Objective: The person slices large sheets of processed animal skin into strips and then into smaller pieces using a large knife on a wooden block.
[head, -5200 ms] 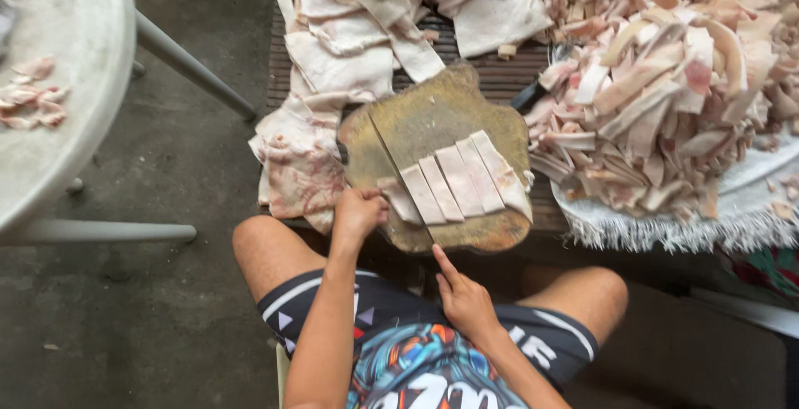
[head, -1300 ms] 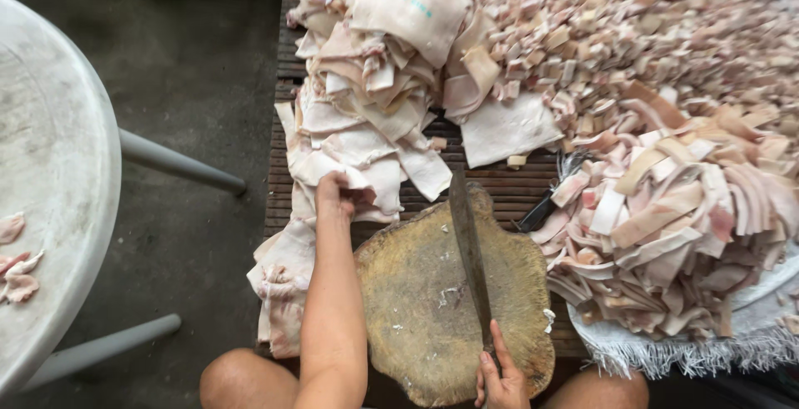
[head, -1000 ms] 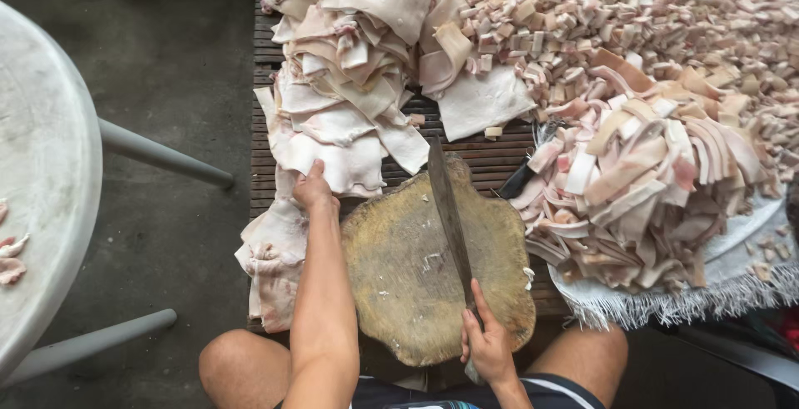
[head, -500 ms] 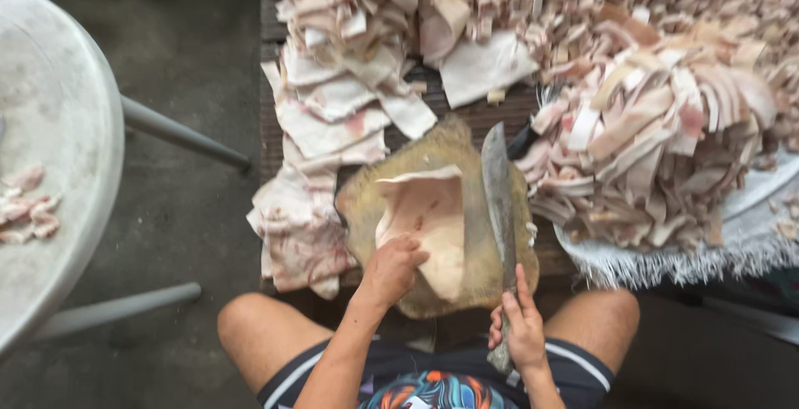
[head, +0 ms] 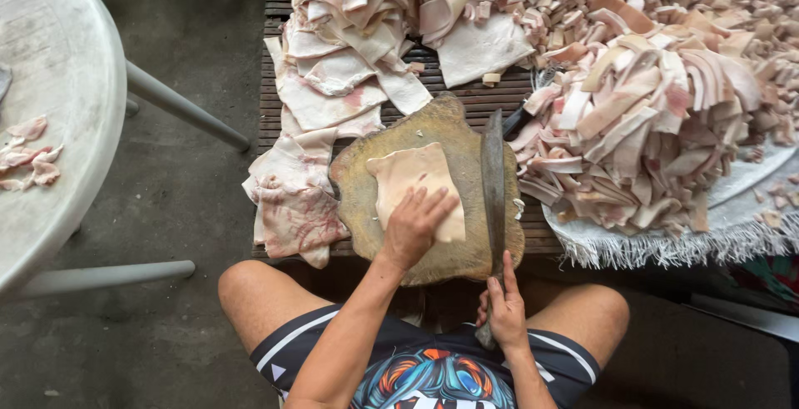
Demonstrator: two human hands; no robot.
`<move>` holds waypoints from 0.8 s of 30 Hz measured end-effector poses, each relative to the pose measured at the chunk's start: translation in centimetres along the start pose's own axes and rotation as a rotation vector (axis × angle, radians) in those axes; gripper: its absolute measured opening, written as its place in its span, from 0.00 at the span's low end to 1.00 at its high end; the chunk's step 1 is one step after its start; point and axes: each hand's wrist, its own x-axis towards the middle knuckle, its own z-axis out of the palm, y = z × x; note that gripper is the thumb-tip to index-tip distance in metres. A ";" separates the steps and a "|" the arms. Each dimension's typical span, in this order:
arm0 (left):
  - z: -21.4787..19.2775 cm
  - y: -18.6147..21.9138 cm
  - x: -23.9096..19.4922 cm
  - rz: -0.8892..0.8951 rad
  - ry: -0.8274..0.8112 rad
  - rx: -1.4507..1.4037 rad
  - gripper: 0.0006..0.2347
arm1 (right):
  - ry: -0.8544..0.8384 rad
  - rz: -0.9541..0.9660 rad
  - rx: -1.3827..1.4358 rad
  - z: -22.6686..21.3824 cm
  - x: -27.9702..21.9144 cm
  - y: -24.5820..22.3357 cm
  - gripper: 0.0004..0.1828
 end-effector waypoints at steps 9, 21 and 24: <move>-5.9 2.9 1.2 -0.814 0.567 -1.303 0.10 | -0.030 0.052 0.066 -0.9 -1.6 -3.3 0.37; 5.7 -4.1 -9.0 -1.199 0.818 -1.537 0.17 | -0.034 -0.587 -0.748 0.6 -6.4 -6.0 0.32; 5.9 -3.8 -10.5 -1.203 0.903 -1.526 0.18 | -0.047 -0.328 -0.854 2.8 -5.0 -5.0 0.32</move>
